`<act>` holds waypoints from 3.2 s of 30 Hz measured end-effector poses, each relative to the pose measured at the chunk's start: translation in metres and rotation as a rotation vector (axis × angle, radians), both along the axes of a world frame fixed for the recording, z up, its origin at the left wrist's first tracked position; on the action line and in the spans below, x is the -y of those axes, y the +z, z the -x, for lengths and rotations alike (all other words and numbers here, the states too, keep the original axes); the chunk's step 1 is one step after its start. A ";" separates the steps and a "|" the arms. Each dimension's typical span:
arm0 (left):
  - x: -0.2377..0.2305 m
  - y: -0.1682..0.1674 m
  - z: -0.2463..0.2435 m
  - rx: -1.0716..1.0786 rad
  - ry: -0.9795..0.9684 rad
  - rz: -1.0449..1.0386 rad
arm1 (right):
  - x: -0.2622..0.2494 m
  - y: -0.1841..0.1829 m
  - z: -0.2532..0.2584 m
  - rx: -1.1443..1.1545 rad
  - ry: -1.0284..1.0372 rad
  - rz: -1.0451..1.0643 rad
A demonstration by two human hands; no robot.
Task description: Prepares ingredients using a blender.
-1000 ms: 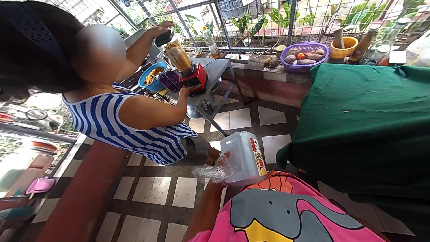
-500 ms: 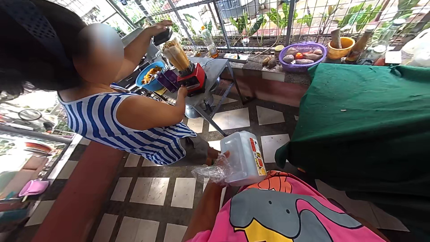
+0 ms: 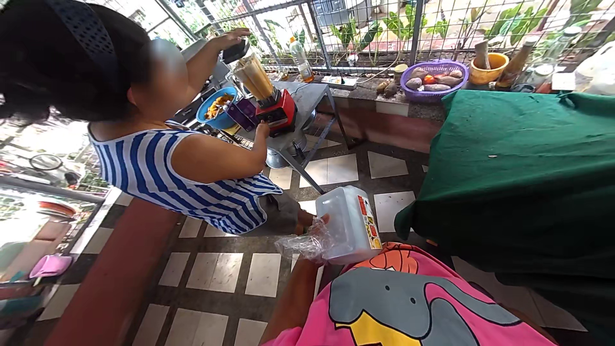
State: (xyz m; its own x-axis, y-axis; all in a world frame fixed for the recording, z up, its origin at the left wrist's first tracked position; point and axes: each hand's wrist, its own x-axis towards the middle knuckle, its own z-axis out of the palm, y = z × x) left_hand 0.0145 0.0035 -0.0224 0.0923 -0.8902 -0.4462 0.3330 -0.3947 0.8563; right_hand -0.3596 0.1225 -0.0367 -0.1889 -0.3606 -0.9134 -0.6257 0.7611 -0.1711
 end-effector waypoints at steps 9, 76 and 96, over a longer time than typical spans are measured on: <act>-0.003 0.001 -0.002 -0.007 -0.001 0.026 | -0.009 -0.024 0.012 0.042 0.313 0.036; -0.002 -0.013 -0.005 0.050 0.019 -0.010 | -0.015 -0.020 0.020 0.077 0.309 0.094; -0.001 -0.012 -0.004 0.046 0.026 0.013 | -0.009 -0.013 0.015 0.021 0.185 0.053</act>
State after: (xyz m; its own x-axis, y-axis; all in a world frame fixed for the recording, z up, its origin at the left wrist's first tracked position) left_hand 0.0183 0.0042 -0.0344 0.1352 -0.8930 -0.4292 0.3035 -0.3750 0.8759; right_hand -0.3748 0.1314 -0.0497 -0.0966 -0.4350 -0.8953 -0.7498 0.6233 -0.2219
